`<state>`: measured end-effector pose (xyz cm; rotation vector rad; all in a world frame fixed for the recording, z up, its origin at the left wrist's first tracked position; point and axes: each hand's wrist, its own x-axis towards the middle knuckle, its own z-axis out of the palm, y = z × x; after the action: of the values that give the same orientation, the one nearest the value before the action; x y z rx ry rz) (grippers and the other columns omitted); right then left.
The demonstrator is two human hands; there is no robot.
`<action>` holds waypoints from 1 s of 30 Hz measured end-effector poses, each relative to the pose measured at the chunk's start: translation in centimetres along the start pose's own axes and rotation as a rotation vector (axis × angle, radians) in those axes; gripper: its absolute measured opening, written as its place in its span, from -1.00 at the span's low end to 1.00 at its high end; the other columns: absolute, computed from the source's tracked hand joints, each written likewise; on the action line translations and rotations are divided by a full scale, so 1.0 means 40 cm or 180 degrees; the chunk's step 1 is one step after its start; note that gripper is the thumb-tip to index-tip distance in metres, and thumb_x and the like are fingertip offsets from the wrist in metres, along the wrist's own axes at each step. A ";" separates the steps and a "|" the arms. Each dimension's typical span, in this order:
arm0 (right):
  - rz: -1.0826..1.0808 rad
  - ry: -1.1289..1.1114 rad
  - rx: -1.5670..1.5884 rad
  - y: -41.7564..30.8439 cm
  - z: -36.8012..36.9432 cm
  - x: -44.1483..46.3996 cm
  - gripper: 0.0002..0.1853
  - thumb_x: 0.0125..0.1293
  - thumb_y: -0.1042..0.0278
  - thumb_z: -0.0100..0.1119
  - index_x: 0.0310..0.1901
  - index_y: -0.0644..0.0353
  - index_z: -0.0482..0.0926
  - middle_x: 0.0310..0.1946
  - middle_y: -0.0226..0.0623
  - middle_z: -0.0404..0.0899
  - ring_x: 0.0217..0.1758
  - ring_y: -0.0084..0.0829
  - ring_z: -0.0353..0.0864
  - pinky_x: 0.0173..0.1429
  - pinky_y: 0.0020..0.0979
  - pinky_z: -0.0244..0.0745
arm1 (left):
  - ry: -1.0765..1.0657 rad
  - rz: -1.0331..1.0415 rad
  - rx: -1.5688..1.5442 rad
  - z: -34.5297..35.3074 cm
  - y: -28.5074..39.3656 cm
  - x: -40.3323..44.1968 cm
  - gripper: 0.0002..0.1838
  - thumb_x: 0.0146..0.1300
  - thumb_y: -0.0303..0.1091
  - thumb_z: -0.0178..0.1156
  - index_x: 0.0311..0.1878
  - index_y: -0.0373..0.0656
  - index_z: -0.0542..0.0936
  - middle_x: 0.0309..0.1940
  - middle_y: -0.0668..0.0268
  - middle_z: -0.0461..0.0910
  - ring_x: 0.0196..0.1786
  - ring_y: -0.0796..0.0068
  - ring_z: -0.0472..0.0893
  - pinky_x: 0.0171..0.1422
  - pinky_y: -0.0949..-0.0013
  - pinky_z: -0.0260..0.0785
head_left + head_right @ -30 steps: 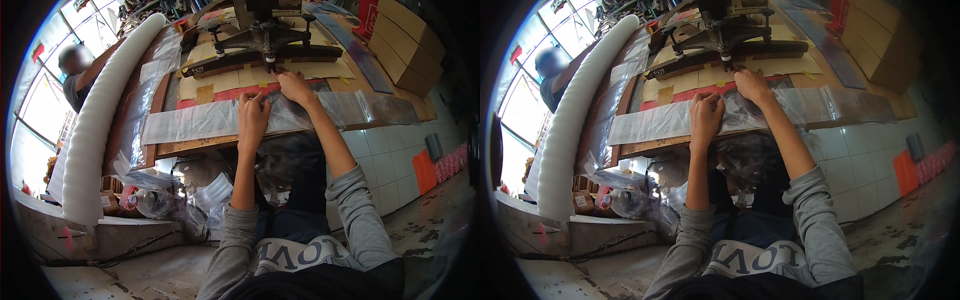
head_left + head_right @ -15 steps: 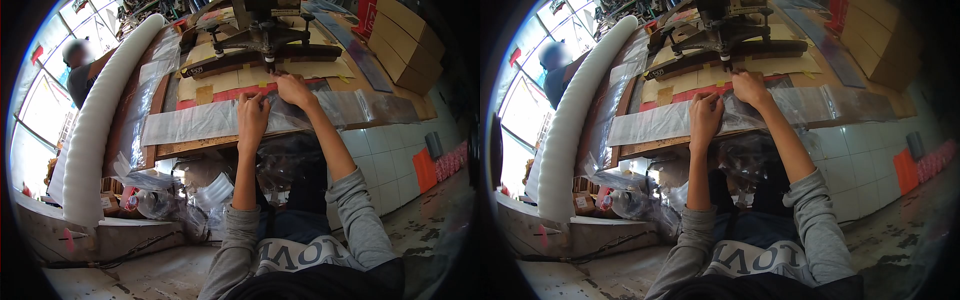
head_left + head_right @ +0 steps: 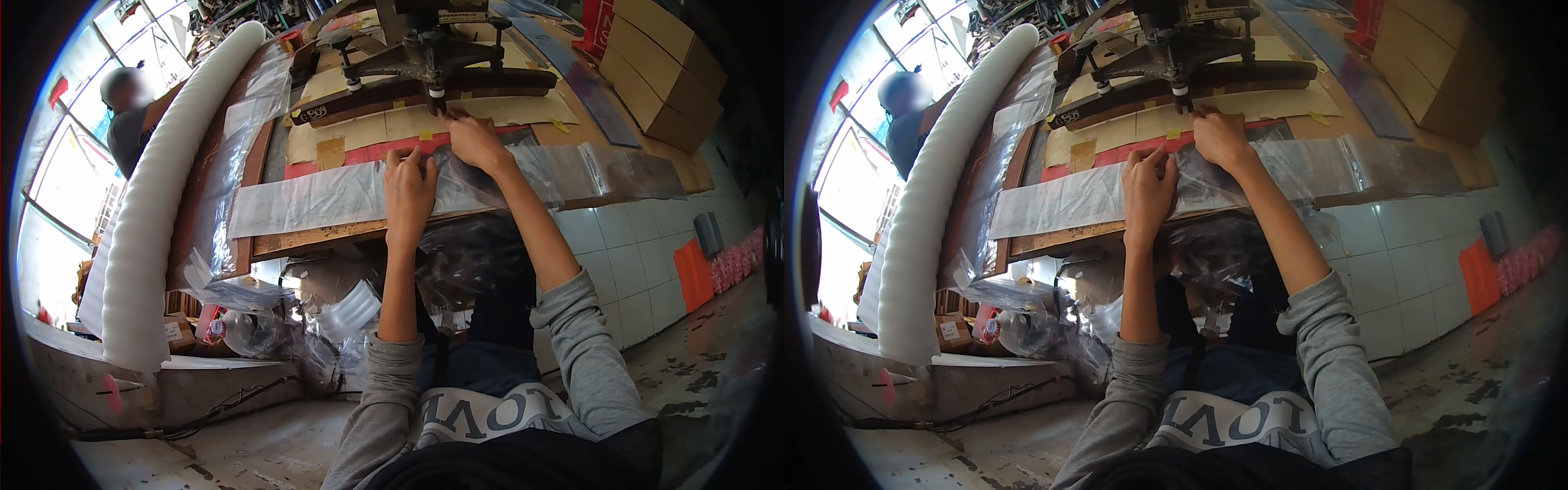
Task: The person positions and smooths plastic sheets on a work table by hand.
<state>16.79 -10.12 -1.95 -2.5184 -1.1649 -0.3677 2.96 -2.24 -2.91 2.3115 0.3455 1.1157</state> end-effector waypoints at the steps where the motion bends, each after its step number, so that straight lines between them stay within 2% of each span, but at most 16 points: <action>1: -0.0043 0.0052 -0.0030 0.001 0.000 0.000 -0.61 0.19 0.47 -0.12 0.07 0.19 0.47 0.10 -0.21 0.46 0.23 -0.24 0.40 0.20 0.15 0.21 | 0.0000 -0.0014 -0.0005 0.000 0.001 0.001 -0.71 0.16 -0.39 0.19 -0.10 -0.39 0.60 -0.22 -0.03 0.54 -0.34 0.16 0.64 -0.17 0.27 0.48; 7: 0.0078 0.0165 -0.0047 -0.010 -0.003 0.000 -0.63 0.19 0.46 -0.10 0.03 0.17 0.51 0.06 -0.25 0.50 0.19 -0.26 0.43 0.15 0.17 0.23 | 0.0060 -0.0004 0.0014 -0.003 0.008 0.000 -0.71 0.16 -0.39 0.20 -0.10 -0.37 0.60 -0.23 -0.03 0.54 -0.38 0.18 0.64 -0.21 0.28 0.48; 13: 0.0207 -0.0081 -0.0117 -0.017 -0.014 0.015 -0.70 0.19 0.46 -0.06 -0.08 0.19 0.58 0.05 -0.27 0.51 0.17 -0.25 0.46 0.17 0.23 0.20 | 0.0091 0.0009 -0.0174 -0.013 0.025 0.001 -0.73 0.15 -0.39 0.21 -0.11 -0.34 0.61 -0.26 -0.02 0.54 -0.38 0.19 0.64 -0.23 0.30 0.48; 16: 0.0092 0.0279 -0.0015 -0.010 0.003 0.013 -0.73 0.17 0.45 -0.03 -0.13 0.20 0.60 -0.01 -0.22 0.55 0.11 -0.20 0.51 0.20 0.26 0.17 | 0.0020 0.0003 -0.0073 -0.006 0.013 0.000 -0.74 0.16 -0.39 0.21 -0.12 -0.34 0.62 -0.25 0.00 0.54 -0.37 0.19 0.64 -0.22 0.31 0.48; 19: 0.0217 -0.0113 -0.0089 0.001 0.009 0.029 -0.75 0.16 0.45 -0.01 -0.17 0.22 0.62 -0.07 -0.15 0.59 0.05 -0.16 0.55 0.21 0.29 0.14 | 0.0026 0.0055 0.0033 -0.001 0.006 0.000 -0.74 0.16 -0.39 0.20 -0.12 -0.34 0.62 -0.23 -0.01 0.54 -0.37 0.18 0.64 -0.20 0.30 0.49; 22: 0.0175 -0.0106 -0.0062 0.007 0.020 0.033 -0.76 0.16 0.45 -0.01 -0.20 0.22 0.63 -0.13 -0.11 0.61 0.01 -0.13 0.57 0.21 0.30 0.13 | 0.0031 0.0073 0.0031 0.002 0.003 0.000 -0.74 0.17 -0.39 0.20 -0.12 -0.34 0.62 -0.22 -0.01 0.54 -0.35 0.18 0.64 -0.19 0.29 0.50; 25: 0.0216 -0.0216 -0.0059 0.008 0.019 0.039 -0.75 0.15 0.45 -0.02 -0.19 0.21 0.63 -0.09 -0.13 0.60 0.02 -0.13 0.57 0.20 0.30 0.13 | 0.0095 0.0093 0.0020 0.004 0.005 -0.002 -0.74 0.17 -0.39 0.20 -0.10 -0.33 0.61 -0.22 0.00 0.53 -0.34 0.19 0.64 -0.19 0.29 0.51; 28: 0.0225 -0.0161 -0.0026 -0.002 0.008 0.036 -0.75 0.14 0.45 -0.01 -0.18 0.21 0.63 -0.05 -0.18 0.58 0.09 -0.18 0.53 0.19 0.29 0.12 | 0.0131 0.0079 -0.0118 0.006 0.005 -0.003 -0.73 0.17 -0.40 0.19 -0.07 -0.30 0.61 -0.20 0.00 0.52 -0.33 0.20 0.65 -0.19 0.29 0.50; 30: 0.0321 -0.0364 -0.0053 -0.012 -0.013 0.035 -0.74 0.14 0.45 -0.01 -0.17 0.19 0.63 -0.02 -0.22 0.57 0.14 -0.23 0.48 0.18 0.30 0.11 | 0.0073 0.0035 -0.0149 0.003 0.010 -0.002 -0.72 0.18 -0.41 0.19 -0.05 -0.29 0.60 -0.18 0.00 0.52 -0.32 0.20 0.65 -0.18 0.29 0.49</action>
<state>17.25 -9.08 -0.88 -2.6307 -1.0737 -0.2109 2.98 -2.63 -2.80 2.2640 0.3125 1.1445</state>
